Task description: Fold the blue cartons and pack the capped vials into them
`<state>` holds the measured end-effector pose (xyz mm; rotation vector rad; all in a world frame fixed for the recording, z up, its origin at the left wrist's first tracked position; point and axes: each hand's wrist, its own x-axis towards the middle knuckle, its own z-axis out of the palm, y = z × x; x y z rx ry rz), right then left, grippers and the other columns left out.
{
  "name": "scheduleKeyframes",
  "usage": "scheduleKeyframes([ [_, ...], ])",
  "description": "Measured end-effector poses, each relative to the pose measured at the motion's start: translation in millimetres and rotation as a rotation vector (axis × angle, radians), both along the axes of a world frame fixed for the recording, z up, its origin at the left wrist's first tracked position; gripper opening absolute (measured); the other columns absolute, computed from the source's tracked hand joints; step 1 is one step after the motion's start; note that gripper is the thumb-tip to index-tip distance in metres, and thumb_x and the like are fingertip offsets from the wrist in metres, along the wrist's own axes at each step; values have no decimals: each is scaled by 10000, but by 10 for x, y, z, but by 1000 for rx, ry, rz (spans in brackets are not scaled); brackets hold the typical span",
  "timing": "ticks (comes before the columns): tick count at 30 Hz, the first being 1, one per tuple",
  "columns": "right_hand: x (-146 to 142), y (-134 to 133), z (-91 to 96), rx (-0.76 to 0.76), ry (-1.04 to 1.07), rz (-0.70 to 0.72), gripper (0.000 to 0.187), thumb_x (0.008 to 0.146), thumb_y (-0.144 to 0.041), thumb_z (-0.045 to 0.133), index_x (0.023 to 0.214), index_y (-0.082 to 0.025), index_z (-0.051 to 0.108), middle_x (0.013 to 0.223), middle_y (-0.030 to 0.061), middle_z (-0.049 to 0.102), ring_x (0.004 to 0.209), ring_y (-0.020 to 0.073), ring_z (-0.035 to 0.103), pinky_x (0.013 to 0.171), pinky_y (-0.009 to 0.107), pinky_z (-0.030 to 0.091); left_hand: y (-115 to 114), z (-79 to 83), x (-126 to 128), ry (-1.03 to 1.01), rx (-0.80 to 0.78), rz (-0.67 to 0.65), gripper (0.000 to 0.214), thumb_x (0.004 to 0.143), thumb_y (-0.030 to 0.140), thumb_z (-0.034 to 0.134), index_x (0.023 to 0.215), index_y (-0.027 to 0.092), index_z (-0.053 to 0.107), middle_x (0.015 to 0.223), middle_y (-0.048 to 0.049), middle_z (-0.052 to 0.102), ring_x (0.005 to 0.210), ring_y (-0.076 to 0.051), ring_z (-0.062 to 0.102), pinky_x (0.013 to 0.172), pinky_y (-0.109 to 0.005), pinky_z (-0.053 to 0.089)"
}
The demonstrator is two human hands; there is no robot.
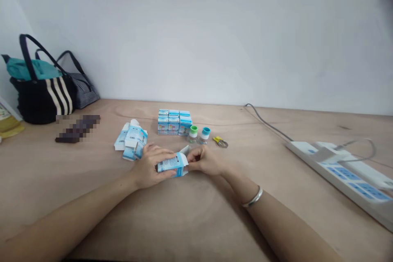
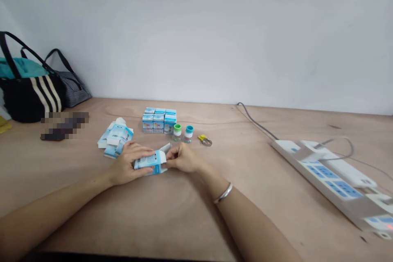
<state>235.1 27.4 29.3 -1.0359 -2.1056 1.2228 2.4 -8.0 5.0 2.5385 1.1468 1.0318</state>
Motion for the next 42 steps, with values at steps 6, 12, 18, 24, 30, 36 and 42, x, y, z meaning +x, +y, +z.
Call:
scheduleKeyframes([
  [6,331,148,203,58,-88,-71,225,637,-308,711,576,-150,563,504,-61,434,479,65,362,451,200,293,1,-12,-3,3,20,9,379,736,409,675,1099,315,623,1138,-36,668,1052,-259,596,1062,-532,215],
  [12,470,179,328,404,-91,-237,137,705,-277,648,697,-162,573,610,-36,464,505,78,386,472,218,344,1,-29,4,-2,30,10,379,745,399,666,1109,310,613,1149,-38,660,1054,-252,597,1080,-532,182],
  [18,418,134,368,737,-62,-272,104,783,-278,610,755,-183,576,818,38,541,629,119,499,576,266,442,-14,-28,11,0,63,4,373,754,385,653,1112,291,608,1141,-42,663,1046,-239,598,1079,-519,192],
  [24,211,156,180,833,55,-375,88,809,-290,597,816,-205,573,869,55,567,749,162,541,638,290,463,-42,-13,1,-39,140,-75,354,658,343,715,997,266,643,1056,-26,693,957,-217,633,1085,-497,197],
  [30,67,184,30,842,-106,-351,46,808,-252,554,793,-209,554,898,59,643,841,203,564,729,326,437,-57,-9,-11,-39,139,-109,347,651,343,708,981,254,648,1048,-45,695,946,-222,641,1062,-492,243],
  [36,288,159,221,887,-445,-473,17,681,-203,571,696,-199,576,749,40,665,800,225,554,759,347,373,-53,-20,-19,-25,123,-111,353,661,343,698,1000,258,647,1070,-51,689,961,-229,638,1055,-501,253],
  [42,376,171,278,881,-444,-533,51,693,-228,558,704,-192,592,724,50,666,754,219,559,728,330,382,-51,-17,-12,-27,124,-115,353,679,351,689,1018,268,638,1083,-36,684,972,-220,638,1074,-505,222],
])
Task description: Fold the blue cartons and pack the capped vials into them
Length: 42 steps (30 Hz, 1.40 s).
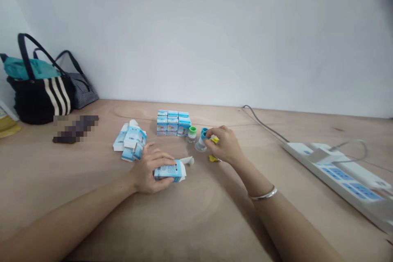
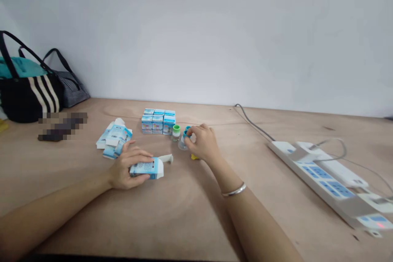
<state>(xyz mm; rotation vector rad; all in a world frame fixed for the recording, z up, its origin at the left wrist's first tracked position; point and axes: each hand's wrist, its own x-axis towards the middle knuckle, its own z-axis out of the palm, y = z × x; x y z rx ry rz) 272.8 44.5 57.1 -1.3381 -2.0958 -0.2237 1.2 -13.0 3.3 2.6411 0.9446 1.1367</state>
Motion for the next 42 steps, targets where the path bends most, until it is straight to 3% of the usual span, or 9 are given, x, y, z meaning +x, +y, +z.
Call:
scheduleKeyframes([
  [4,-66,12,-34,-48,30,116,108,728,-261,575,810,-195,601,817,49,673,784,204,568,746,316,407,-21,18,9,18,-8,11,359,680,348,686,1025,264,634,1091,-39,680,981,-222,634,1075,-498,234],
  [7,-19,-5,33,-120,42,30,257,692,-350,640,878,-185,576,874,59,652,774,193,577,664,283,419,-62,82,10,49,-45,21,410,696,328,668,1095,268,600,1120,-41,665,1018,-233,618,1082,-501,226],
  [11,184,-29,140,-455,-143,-222,251,605,-396,697,709,-201,578,720,23,621,643,174,569,502,244,343,-110,199,-5,102,-161,23,620,720,346,646,1296,245,440,1233,-76,597,1141,-271,543,1052,-492,288],
  [16,346,-4,78,-707,-339,-166,115,572,-254,705,578,-198,605,642,11,618,578,161,568,464,238,310,-119,253,-27,53,-330,79,557,757,365,621,1268,219,455,1148,-65,635,1014,-242,610,860,-374,476],
  [19,360,18,39,-694,-345,-145,118,587,-171,668,508,-194,583,562,-6,596,554,153,565,468,238,309,-101,215,-24,45,-339,90,416,770,359,613,1156,222,538,1023,-40,670,877,-208,642,779,-334,507],
  [26,396,126,67,-500,-277,-289,114,701,-283,592,631,-201,631,689,58,652,655,208,610,496,261,345,54,-24,-14,-11,-33,65,475,742,231,652,1202,282,545,1256,-70,520,1135,-242,535,964,-399,456],
  [33,322,130,59,-315,-137,-379,253,706,-386,628,857,-183,646,693,56,641,636,209,606,483,254,341,5,-7,-18,-72,-192,69,597,743,317,681,1294,267,459,1351,-98,436,1204,-268,486,996,-422,444],
  [38,-94,-158,99,133,205,-35,241,842,-384,519,770,-174,615,611,29,581,586,156,554,573,274,419,71,-98,-11,-351,-426,137,372,892,361,471,1236,220,457,1214,-91,578,1124,-222,568,910,-380,512],
  [42,-480,-395,-77,93,46,462,220,819,-364,595,952,-199,651,967,102,651,882,221,591,804,377,471,142,-167,3,-441,-536,139,317,889,372,467,1156,203,493,1138,-78,626,1004,-203,633,808,-340,551],
])
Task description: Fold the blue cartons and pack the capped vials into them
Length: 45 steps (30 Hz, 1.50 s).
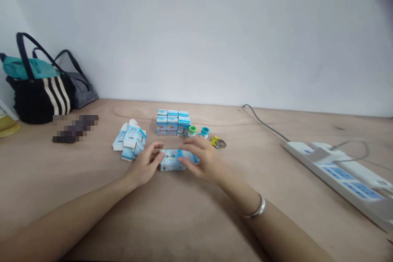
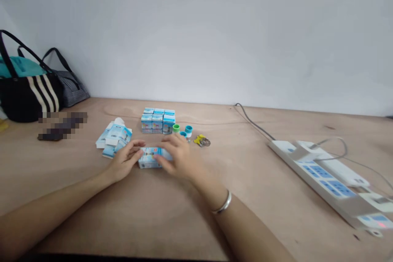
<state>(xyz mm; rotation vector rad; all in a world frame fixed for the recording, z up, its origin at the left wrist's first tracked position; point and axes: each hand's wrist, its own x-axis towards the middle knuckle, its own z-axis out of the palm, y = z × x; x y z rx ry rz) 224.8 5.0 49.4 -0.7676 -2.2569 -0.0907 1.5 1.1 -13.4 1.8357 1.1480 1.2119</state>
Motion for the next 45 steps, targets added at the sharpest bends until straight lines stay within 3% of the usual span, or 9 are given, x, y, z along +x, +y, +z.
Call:
scheduleKeyframes([
  [4,-154,-53,-214,-69,-142,114,356,836,-333,593,1175,-223,585,1208,128,583,1083,257,555,912,437,446,29,16,-29,110,51,-4,279,906,301,416,1148,207,519,1077,-58,647,961,-196,635,792,-342,541],
  [11,-61,61,-306,-120,-82,141,356,827,-333,602,1159,-208,594,1195,138,598,1049,249,598,876,406,492,-2,79,-70,316,318,49,388,862,83,342,1190,203,512,1134,-62,620,1096,-195,568,962,-406,462],
  [18,-64,13,-270,-51,-182,64,330,827,-271,584,1147,-192,578,1162,139,614,995,248,600,851,409,484,-47,160,-51,598,575,-71,508,825,219,529,1321,200,421,1320,-100,520,1261,-255,447,1086,-470,344],
  [26,-71,-51,-211,-169,-363,222,347,769,-109,538,1094,-196,625,924,71,699,824,183,644,733,294,490,9,92,-112,698,532,-302,311,805,125,489,1065,233,621,1028,-40,681,981,-184,633,1010,-390,440],
  [30,-24,-8,-125,-251,-95,222,324,796,-104,511,1062,-228,650,899,40,715,742,154,654,671,266,508,2,99,-97,524,533,-162,278,885,213,453,1119,232,602,1036,-50,691,951,-190,652,851,-336,529],
  [33,-9,47,-91,-318,233,134,178,825,-228,569,968,-210,672,857,39,720,739,162,666,671,275,528,-10,122,-62,359,466,-22,310,904,262,450,1198,237,545,1095,-46,676,949,-175,652,808,-296,537],
  [35,-9,83,-113,-363,325,53,150,813,-268,599,921,-196,674,854,42,719,759,173,669,676,282,531,-17,129,-36,330,415,19,316,905,270,450,1209,240,528,1109,-39,669,934,-166,651,801,-284,532],
  [41,24,127,-199,-431,14,5,77,816,-240,573,798,-192,631,758,11,684,671,152,620,621,271,485,-30,110,8,490,361,-32,184,845,218,512,1013,231,586,974,-18,672,898,-180,637,787,-304,510],
  [45,49,110,-177,-374,16,23,125,820,-291,591,897,-192,586,846,34,666,723,157,609,653,284,486,-51,188,-15,486,414,-38,153,870,221,473,986,221,571,911,-11,668,834,-159,637,733,-264,500],
])
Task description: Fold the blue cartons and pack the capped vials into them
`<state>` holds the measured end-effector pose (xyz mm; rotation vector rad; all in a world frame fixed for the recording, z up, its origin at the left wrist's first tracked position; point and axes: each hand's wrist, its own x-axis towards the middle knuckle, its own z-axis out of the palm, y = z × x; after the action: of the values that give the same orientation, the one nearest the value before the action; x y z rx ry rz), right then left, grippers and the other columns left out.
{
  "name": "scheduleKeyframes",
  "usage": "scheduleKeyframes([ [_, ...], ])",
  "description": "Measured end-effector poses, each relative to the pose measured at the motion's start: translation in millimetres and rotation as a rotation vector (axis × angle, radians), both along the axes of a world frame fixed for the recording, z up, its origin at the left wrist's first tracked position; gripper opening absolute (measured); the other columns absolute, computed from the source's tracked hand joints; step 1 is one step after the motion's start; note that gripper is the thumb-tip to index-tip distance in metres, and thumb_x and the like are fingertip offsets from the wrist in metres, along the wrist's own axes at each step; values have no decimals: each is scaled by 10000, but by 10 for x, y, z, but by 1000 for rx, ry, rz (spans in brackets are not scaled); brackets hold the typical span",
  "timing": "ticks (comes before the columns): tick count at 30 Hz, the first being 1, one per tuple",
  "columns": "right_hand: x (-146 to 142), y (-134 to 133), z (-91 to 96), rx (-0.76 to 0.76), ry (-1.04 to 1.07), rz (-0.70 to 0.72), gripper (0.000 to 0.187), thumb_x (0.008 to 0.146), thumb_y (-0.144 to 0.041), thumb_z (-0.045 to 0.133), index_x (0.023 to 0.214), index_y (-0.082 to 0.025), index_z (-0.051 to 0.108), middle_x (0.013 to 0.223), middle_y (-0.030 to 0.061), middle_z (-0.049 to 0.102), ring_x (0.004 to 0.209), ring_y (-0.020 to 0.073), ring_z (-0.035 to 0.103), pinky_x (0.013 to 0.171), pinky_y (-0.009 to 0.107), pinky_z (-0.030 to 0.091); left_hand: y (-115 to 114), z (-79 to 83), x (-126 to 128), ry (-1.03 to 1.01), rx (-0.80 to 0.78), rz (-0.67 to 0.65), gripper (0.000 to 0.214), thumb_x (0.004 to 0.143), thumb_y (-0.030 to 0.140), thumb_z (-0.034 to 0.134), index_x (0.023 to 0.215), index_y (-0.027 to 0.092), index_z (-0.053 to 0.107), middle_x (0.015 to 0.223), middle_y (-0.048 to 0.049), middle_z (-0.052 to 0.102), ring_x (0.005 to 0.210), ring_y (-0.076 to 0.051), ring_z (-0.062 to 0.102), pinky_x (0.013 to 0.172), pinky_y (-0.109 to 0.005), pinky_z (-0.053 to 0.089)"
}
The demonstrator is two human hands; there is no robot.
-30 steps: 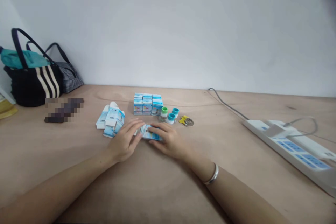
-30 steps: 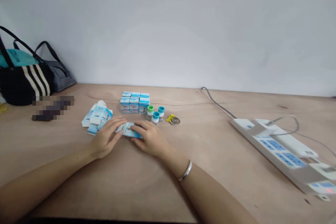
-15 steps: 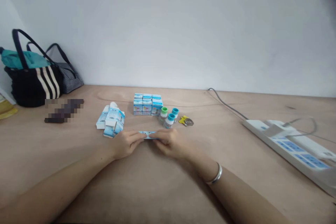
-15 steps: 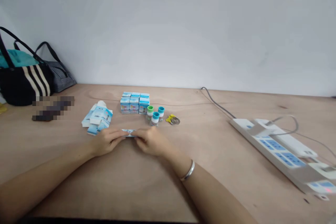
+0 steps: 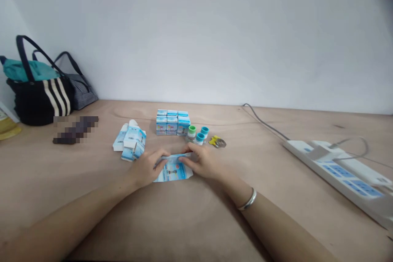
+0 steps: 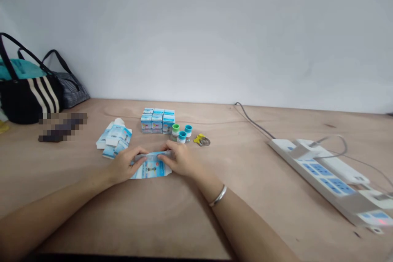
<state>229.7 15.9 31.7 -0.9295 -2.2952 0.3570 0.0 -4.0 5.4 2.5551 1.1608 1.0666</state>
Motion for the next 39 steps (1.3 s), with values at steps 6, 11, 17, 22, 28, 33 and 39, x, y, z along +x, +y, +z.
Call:
scheduleKeyframes([
  [6,-17,-14,-38,70,106,-113,325,845,-307,560,1139,-203,466,1040,95,586,762,157,590,574,266,500,91,382,-420,-167,247,400,203,850,223,450,960,197,618,929,-36,628,858,-177,592,796,-285,476],
  [11,-39,-41,-55,116,-114,-41,337,830,-242,555,1156,-200,479,1128,113,552,777,164,590,638,304,505,297,446,-957,-7,-3,723,324,780,249,471,1045,190,647,911,-54,608,764,-196,588,751,-315,478],
  [17,-50,-56,-79,152,-211,-47,314,823,-234,552,1131,-192,509,1209,122,518,850,180,596,698,319,500,427,187,-1101,295,-322,750,267,769,268,512,963,206,686,900,-97,658,906,-285,599,824,-392,459],
  [22,-46,-64,-82,168,-287,-61,280,823,-249,560,1094,-183,547,1235,124,500,857,173,591,723,310,486,406,151,-1064,300,-279,779,282,784,389,542,966,230,686,1047,-140,627,1126,-378,483,913,-549,370],
  [28,-67,-79,-69,188,-371,-62,225,823,-272,569,1030,-185,587,1256,124,494,757,143,582,685,291,463,462,356,-979,236,-125,797,274,827,329,499,1042,253,652,1301,-101,477,1241,-346,390,988,-540,327],
  [33,-76,-79,-84,192,-394,-52,185,823,-262,566,988,-187,604,1246,118,504,773,152,586,694,298,457,727,518,-492,309,-20,563,415,821,395,526,1222,290,547,1352,-74,444,1263,-295,378,1038,-459,317],
  [39,-76,-61,-116,162,-377,-10,163,843,-264,547,969,-179,604,1252,119,487,848,160,592,756,301,470,1040,468,-37,390,22,511,544,754,350,625,1271,242,495,1407,-146,378,1316,-391,276,1018,-554,284],
])
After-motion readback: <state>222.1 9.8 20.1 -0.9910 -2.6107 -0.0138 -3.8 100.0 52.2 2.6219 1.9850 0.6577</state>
